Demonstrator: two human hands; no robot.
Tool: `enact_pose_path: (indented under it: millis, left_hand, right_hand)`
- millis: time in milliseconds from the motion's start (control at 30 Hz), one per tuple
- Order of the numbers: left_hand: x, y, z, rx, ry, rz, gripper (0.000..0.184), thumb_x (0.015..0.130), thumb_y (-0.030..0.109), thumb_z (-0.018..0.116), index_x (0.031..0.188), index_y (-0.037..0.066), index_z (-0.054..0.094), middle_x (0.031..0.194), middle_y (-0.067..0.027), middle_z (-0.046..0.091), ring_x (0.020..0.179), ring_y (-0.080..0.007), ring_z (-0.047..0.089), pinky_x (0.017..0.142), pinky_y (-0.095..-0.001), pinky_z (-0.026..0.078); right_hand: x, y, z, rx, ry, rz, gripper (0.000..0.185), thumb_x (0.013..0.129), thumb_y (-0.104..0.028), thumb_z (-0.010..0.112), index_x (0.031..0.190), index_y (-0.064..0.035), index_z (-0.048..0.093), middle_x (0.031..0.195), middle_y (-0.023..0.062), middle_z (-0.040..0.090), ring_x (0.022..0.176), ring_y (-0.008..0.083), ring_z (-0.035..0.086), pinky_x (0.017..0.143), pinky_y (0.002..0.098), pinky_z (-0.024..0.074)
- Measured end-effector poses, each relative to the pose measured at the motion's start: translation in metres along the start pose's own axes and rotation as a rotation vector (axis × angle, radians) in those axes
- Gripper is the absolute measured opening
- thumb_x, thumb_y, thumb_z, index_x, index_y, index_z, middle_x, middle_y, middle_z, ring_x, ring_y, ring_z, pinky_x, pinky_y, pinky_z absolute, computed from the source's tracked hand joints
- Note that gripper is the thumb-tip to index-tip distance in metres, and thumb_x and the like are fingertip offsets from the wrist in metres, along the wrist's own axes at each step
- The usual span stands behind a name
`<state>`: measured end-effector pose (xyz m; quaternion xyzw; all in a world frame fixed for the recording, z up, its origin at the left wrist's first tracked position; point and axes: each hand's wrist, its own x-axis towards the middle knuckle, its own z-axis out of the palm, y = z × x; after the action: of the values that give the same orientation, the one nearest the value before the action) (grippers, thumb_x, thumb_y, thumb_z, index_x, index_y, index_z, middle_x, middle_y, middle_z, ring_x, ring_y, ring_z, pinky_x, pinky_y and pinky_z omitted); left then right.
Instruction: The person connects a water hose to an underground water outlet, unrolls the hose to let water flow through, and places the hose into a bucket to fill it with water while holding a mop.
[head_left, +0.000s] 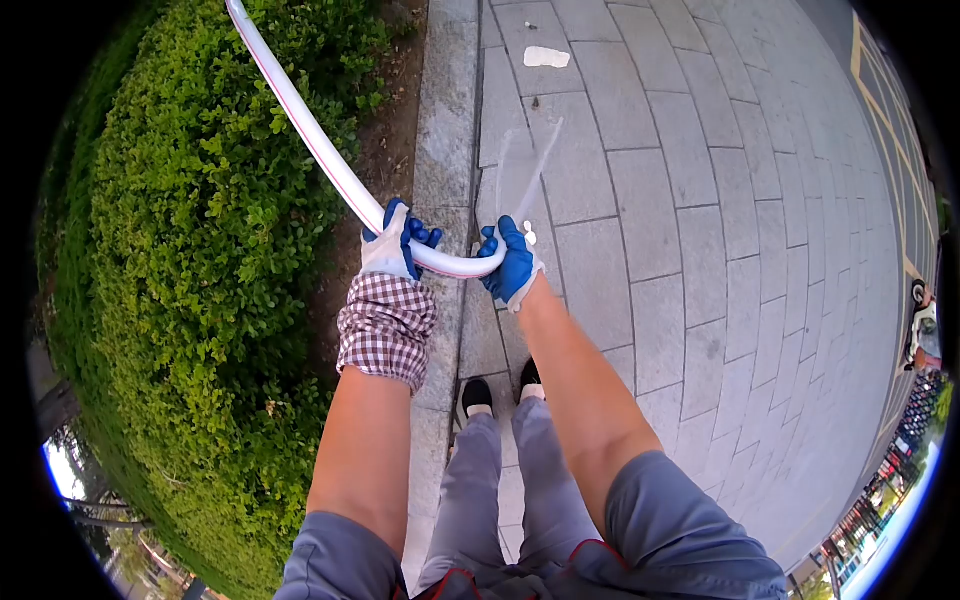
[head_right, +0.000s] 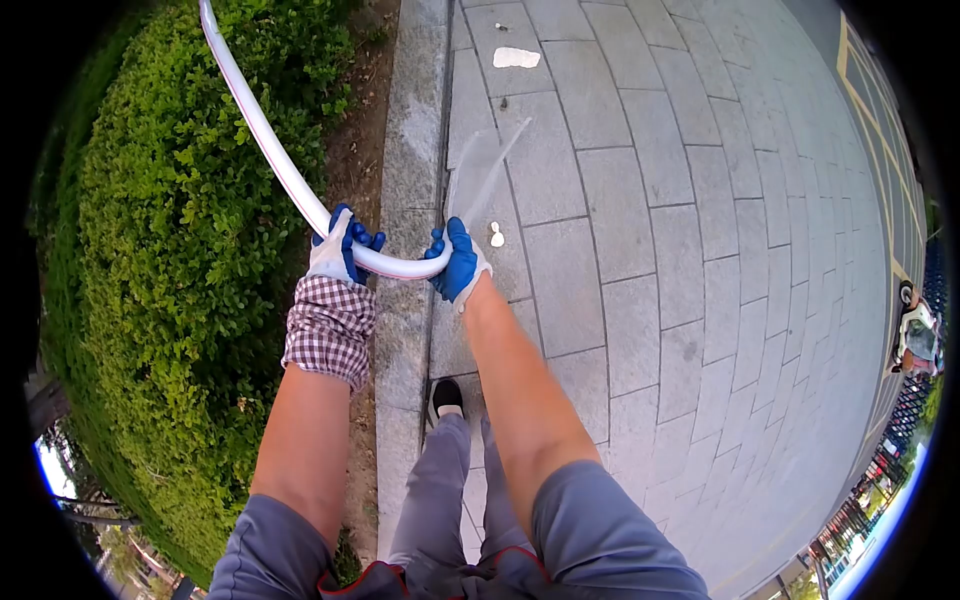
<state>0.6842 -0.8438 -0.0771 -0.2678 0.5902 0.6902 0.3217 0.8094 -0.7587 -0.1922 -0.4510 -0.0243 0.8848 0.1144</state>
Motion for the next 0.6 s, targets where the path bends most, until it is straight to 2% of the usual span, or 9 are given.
enact_pose_path:
  millis: [133, 167, 233, 333, 433, 600]
  left_hand:
    - [-0.014, 0.011, 0.015, -0.04, 0.023, -0.007, 0.013, 0.084, 0.013, 0.06, 0.093, 0.01, 0.05, 0.067, -0.0039, 0.047, 0.056, -0.0171, 0.048, 0.066, -0.0402, 0.055]
    - [-0.009, 0.008, 0.014, -0.048, 0.014, 0.018, 0.018, 0.082, 0.013, 0.062, 0.095, 0.006, 0.05, 0.067, -0.0059, 0.049, 0.053, -0.0176, 0.05, 0.056, -0.039, 0.056]
    - [-0.006, 0.01, 0.014, -0.01, -0.001, 0.023, 0.019, 0.083, 0.013, 0.062, 0.096, 0.006, 0.051, 0.067, -0.0059, 0.049, 0.053, -0.0176, 0.05, 0.057, -0.0389, 0.055]
    - [-0.015, 0.015, 0.017, 0.013, 0.005, 0.015, 0.018, 0.083, 0.012, 0.06, 0.098, 0.007, 0.051, 0.067, -0.0051, 0.048, 0.054, -0.0173, 0.049, 0.059, -0.0388, 0.055]
    - [-0.022, 0.018, 0.016, 0.005, 0.006, -0.01, 0.016, 0.084, 0.012, 0.06, 0.098, 0.01, 0.052, 0.066, -0.0035, 0.047, 0.054, -0.0165, 0.048, 0.062, -0.0391, 0.055]
    - [-0.011, 0.011, 0.01, 0.07, 0.07, 0.004, 0.018, 0.084, 0.011, 0.06, 0.1, 0.008, 0.052, 0.067, -0.0039, 0.047, 0.054, -0.0166, 0.047, 0.06, -0.0393, 0.055]
  right_hand:
    - [-0.021, -0.02, 0.025, -0.023, 0.009, -0.01, 0.033, 0.085, -0.038, 0.057, 0.087, -0.0055, 0.052, 0.06, -0.0001, 0.048, 0.051, 0.0125, 0.047, 0.05, 0.0279, 0.046]
    - [-0.023, -0.02, 0.027, 0.006, 0.02, -0.007, 0.034, 0.085, -0.039, 0.057, 0.088, -0.0055, 0.052, 0.06, -0.0001, 0.047, 0.051, 0.0123, 0.047, 0.05, 0.0278, 0.0461]
    - [-0.028, -0.02, 0.031, 0.067, 0.039, 0.002, 0.036, 0.085, -0.041, 0.056, 0.089, -0.0056, 0.051, 0.061, -0.0001, 0.047, 0.052, 0.0121, 0.047, 0.051, 0.0278, 0.0462]
    - [-0.035, -0.024, 0.037, 0.078, 0.053, 0.028, 0.041, 0.085, -0.046, 0.053, 0.091, -0.0056, 0.05, 0.061, -0.0003, 0.045, 0.053, 0.0127, 0.048, 0.054, 0.0303, 0.0471]
    - [-0.028, -0.021, 0.035, 0.042, 0.073, -0.017, 0.048, 0.088, -0.053, 0.042, 0.095, -0.0059, 0.05, 0.072, 0.0031, 0.048, 0.059, 0.0176, 0.047, 0.059, 0.0337, 0.0476]
    - [-0.013, -0.006, 0.026, -0.09, 0.21, -0.106, 0.044, 0.091, -0.048, 0.037, 0.095, -0.0058, 0.048, 0.072, 0.004, 0.048, 0.063, 0.0206, 0.05, 0.065, 0.039, 0.0483]
